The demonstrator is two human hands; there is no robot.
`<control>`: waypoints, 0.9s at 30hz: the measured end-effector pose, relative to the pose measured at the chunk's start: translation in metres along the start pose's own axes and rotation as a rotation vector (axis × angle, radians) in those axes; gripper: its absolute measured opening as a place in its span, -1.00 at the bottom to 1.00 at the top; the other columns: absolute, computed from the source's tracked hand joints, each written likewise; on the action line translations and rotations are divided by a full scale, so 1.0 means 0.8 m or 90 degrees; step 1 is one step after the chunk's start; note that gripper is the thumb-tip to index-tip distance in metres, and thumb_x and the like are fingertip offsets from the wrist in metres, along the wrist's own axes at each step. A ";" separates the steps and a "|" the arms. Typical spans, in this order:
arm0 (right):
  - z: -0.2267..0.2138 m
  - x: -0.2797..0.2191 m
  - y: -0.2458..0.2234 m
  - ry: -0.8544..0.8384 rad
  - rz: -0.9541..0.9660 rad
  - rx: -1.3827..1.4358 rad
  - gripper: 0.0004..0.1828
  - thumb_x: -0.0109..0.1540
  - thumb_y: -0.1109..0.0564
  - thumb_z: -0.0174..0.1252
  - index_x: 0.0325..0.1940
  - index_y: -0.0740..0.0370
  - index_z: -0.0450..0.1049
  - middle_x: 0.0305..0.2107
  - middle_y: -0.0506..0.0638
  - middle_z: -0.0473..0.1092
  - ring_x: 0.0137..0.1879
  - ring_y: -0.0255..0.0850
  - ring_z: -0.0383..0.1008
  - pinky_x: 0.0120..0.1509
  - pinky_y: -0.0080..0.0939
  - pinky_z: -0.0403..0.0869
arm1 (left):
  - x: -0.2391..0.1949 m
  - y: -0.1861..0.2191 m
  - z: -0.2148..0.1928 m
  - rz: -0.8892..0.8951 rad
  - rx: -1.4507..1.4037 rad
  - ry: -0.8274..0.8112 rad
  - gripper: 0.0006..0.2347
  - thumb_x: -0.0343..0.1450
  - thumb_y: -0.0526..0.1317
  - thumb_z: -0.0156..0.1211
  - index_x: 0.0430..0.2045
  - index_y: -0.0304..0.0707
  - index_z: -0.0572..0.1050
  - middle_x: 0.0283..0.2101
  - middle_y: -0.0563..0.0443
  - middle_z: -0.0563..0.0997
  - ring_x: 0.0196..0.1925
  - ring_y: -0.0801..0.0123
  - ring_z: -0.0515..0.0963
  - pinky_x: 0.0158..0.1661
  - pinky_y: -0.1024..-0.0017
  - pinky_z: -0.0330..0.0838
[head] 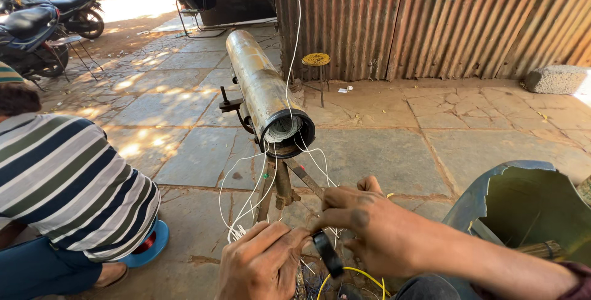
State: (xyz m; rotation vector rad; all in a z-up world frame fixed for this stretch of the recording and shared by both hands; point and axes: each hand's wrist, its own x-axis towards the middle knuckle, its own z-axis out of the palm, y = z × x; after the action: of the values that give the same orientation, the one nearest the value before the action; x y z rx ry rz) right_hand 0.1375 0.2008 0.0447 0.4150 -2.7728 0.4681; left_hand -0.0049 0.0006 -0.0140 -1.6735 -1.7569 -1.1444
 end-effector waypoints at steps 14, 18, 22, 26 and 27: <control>-0.011 0.011 -0.011 0.084 -0.043 -0.056 -0.44 -0.04 0.14 0.45 0.04 0.06 0.53 -0.27 -0.09 0.53 -0.08 -0.13 0.57 0.01 -0.09 0.18 | 0.004 0.004 -0.005 0.041 0.024 0.068 -0.79 0.19 -0.42 0.35 -0.34 -0.28 0.67 -0.33 0.02 0.66 -0.38 0.32 0.65 -0.37 0.38 0.56; -0.009 0.013 -0.009 0.143 0.040 0.086 -0.32 -0.10 0.10 0.51 0.10 0.11 0.52 -0.39 -0.14 0.54 -0.21 -0.26 0.61 0.07 -0.09 0.25 | 0.005 0.001 0.000 0.054 0.022 0.040 -0.83 0.15 -0.44 0.34 -0.44 -0.31 0.59 -0.31 -0.02 0.64 -0.33 0.28 0.66 -0.33 0.37 0.56; -0.006 0.010 -0.014 0.166 0.048 0.006 -0.51 0.08 0.12 0.42 0.10 0.01 0.59 -0.44 -0.19 0.58 -0.33 -0.29 0.57 0.02 -0.10 0.25 | 0.002 0.006 -0.004 0.048 0.029 0.011 -0.81 0.20 -0.46 0.36 -0.36 -0.32 0.63 -0.36 0.03 0.62 -0.39 0.33 0.63 -0.37 0.37 0.54; -0.010 0.007 -0.015 0.054 -0.058 -0.088 -0.38 -0.09 0.29 0.29 0.10 0.14 0.54 -0.31 -0.05 0.50 -0.10 -0.13 0.54 0.03 0.01 0.23 | 0.002 0.003 -0.009 0.049 0.025 0.017 -0.78 0.15 -0.46 0.33 -0.36 -0.31 0.63 -0.36 0.03 0.62 -0.38 0.30 0.64 -0.37 0.37 0.54; -0.010 0.005 -0.016 0.025 -0.079 -0.117 -0.32 -0.14 0.29 0.26 0.10 0.16 0.53 -0.27 -0.03 0.48 -0.03 -0.12 0.54 0.06 0.04 0.23 | -0.001 0.003 -0.008 0.046 0.022 0.017 -0.79 0.16 -0.46 0.34 -0.36 -0.31 0.63 -0.37 0.03 0.62 -0.39 0.29 0.64 -0.38 0.37 0.54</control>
State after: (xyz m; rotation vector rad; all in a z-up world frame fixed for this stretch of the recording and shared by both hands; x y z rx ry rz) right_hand 0.1398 0.1911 0.0568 0.5245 -2.7013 0.1888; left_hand -0.0036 -0.0053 -0.0100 -1.6800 -1.6764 -1.0923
